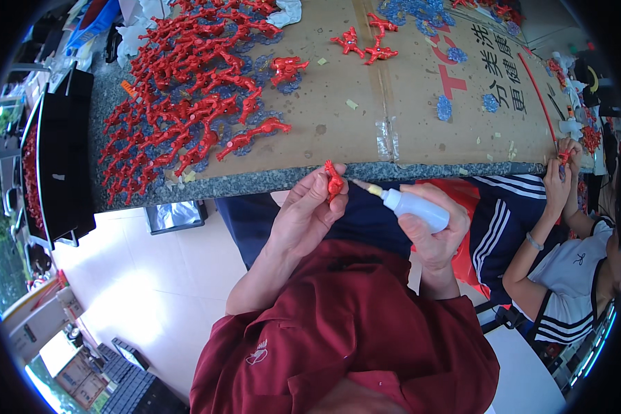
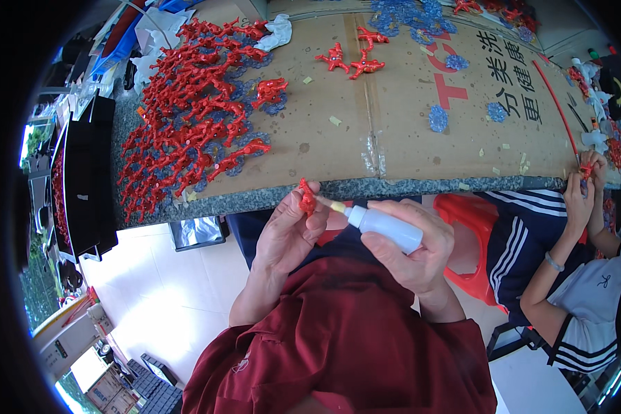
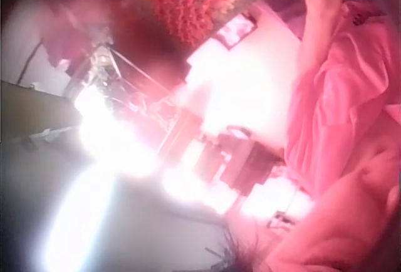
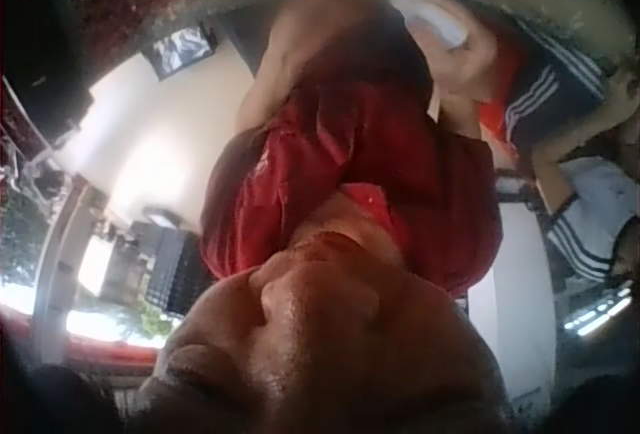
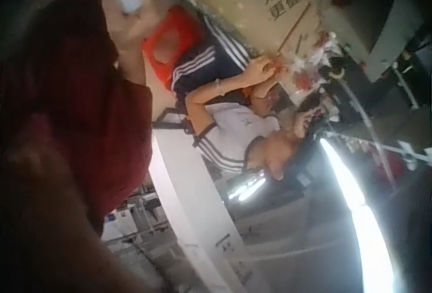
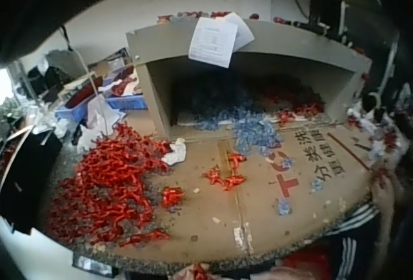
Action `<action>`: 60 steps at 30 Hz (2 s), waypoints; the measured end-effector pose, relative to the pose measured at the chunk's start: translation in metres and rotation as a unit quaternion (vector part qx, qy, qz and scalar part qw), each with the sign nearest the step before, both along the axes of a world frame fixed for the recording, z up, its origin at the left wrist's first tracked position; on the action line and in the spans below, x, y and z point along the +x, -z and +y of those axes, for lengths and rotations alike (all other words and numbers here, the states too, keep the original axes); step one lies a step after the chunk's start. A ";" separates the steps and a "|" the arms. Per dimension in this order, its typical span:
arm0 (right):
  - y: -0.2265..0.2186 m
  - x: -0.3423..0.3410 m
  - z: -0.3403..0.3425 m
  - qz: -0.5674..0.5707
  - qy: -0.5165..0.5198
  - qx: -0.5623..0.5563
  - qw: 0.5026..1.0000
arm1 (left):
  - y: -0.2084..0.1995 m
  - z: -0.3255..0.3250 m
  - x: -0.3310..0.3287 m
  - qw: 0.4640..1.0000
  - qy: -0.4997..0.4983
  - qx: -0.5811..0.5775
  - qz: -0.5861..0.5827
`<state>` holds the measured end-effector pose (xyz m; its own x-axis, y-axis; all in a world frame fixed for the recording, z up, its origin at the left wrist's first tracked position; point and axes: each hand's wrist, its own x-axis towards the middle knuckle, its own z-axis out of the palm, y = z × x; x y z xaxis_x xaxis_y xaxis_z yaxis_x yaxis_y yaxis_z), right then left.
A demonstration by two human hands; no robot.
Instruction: The person assembles plastic figurines by picking up toy parts, applying glue from a bottle to each piece, and attaching them onto translucent plastic bases by hand before placing the assembled figures into a bin.
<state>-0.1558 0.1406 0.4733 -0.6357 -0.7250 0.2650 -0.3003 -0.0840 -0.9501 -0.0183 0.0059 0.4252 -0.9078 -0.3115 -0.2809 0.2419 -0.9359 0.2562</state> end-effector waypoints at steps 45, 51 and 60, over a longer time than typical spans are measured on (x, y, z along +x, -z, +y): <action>0.018 -0.160 -0.094 0.384 0.100 0.179 0.900 | -0.012 0.001 -0.017 0.998 0.033 -0.046 0.003; 0.026 -0.162 -0.097 0.391 0.064 0.262 0.880 | -0.009 0.002 -0.015 0.998 0.040 -0.039 -0.005; -0.023 -0.047 -0.042 0.114 -0.050 0.221 0.967 | -0.012 0.001 -0.026 0.997 0.040 -0.069 0.000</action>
